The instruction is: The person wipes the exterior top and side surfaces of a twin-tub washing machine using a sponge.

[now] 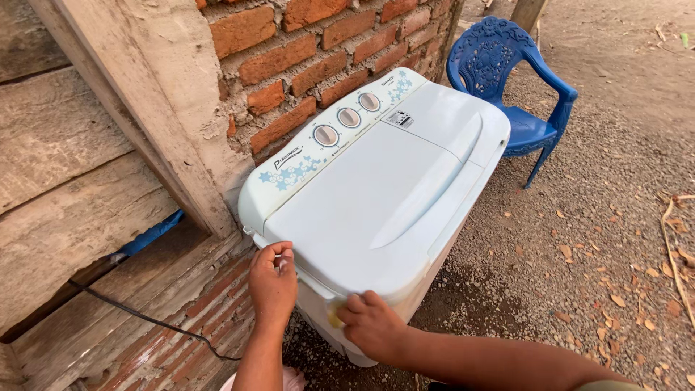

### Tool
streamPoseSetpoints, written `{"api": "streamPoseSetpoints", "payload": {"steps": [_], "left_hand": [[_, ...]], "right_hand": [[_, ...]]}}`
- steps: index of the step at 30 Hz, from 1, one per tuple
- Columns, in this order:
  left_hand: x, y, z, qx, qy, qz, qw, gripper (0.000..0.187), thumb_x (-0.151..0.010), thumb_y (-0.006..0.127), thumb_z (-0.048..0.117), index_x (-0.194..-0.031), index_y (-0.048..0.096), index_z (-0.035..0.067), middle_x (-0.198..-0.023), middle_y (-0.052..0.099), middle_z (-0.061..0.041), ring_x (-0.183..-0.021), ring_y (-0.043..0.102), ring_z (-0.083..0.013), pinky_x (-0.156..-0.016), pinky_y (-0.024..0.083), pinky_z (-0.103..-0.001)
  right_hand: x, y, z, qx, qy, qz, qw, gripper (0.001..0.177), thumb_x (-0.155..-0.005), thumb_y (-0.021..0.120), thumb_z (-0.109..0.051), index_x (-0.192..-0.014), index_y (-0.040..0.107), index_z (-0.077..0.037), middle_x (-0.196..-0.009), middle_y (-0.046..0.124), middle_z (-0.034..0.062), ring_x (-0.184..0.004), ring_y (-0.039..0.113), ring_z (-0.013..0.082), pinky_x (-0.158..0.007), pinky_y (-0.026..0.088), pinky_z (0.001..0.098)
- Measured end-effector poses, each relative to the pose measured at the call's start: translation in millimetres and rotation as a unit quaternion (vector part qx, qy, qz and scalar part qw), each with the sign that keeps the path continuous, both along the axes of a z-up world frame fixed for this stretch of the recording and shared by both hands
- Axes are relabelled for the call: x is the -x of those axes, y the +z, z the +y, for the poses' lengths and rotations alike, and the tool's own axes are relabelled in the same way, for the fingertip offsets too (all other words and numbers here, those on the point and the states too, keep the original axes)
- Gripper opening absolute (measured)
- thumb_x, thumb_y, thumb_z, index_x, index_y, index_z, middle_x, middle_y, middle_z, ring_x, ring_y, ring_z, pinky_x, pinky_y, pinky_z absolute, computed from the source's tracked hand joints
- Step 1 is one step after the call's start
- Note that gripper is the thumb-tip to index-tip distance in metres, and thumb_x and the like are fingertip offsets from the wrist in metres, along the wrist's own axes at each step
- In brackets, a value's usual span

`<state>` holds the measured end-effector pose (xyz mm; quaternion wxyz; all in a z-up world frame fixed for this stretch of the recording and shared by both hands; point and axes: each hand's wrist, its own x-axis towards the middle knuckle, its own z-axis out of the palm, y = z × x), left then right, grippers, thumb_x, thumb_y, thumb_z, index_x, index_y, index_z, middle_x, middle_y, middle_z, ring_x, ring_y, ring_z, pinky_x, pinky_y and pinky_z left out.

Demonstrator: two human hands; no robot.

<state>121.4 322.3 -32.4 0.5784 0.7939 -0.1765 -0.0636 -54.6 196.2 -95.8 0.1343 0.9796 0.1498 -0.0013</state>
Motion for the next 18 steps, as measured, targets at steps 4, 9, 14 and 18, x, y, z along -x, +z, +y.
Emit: {"api": "streamPoseSetpoints", "payload": {"steps": [4,9,14,18], "left_hand": [[-1,1,-1,-0.009,-0.006,-0.001,1.0,0.016,-0.097,0.059,0.01,-0.107,0.071,0.006,-0.115,0.06,-0.005,-0.095,0.064,-0.0161,-0.08,0.056,-0.031],[4,4,-22,0.019,-0.008,-0.038,0.999,0.015,-0.097,0.063,0.01,-0.107,0.072,0.005,-0.109,0.065,-0.006,-0.094,0.064,-0.0182,-0.08,0.054,-0.033],[25,9,-68,0.038,-0.067,-0.078,0.994,0.015,-0.096,0.063,0.01,-0.107,0.073,0.005,-0.107,0.067,-0.006,-0.091,0.065,-0.0183,-0.079,0.054,-0.032],[35,12,-87,0.013,-0.109,-0.083,0.991,0.016,-0.095,0.064,0.011,-0.107,0.073,0.007,-0.105,0.067,-0.005,-0.091,0.065,-0.0175,-0.077,0.054,-0.032]], "right_hand": [[37,24,-32,0.037,-0.078,0.224,0.971,0.014,-0.089,0.069,-0.031,-0.092,0.075,-0.018,-0.13,0.057,0.0084,-0.123,0.047,0.027,-0.103,0.037,0.0492],[54,121,-119,-0.174,-0.435,0.276,0.839,0.042,-0.1,0.053,-0.054,-0.093,0.07,-0.017,-0.107,0.069,0.0065,-0.105,0.07,0.0215,-0.098,0.055,0.0431],[28,87,-107,-0.292,-0.282,-0.205,0.891,0.041,-0.082,0.067,-0.007,-0.111,0.079,-0.032,-0.119,0.075,0.0026,-0.108,0.067,0.0246,-0.093,0.052,0.0381],[37,29,-126,-0.201,-0.198,-0.257,0.924,0.039,-0.076,0.073,-0.01,-0.106,0.081,-0.034,-0.124,0.071,0.0122,-0.106,0.066,0.0288,-0.086,0.05,0.0443]]}}
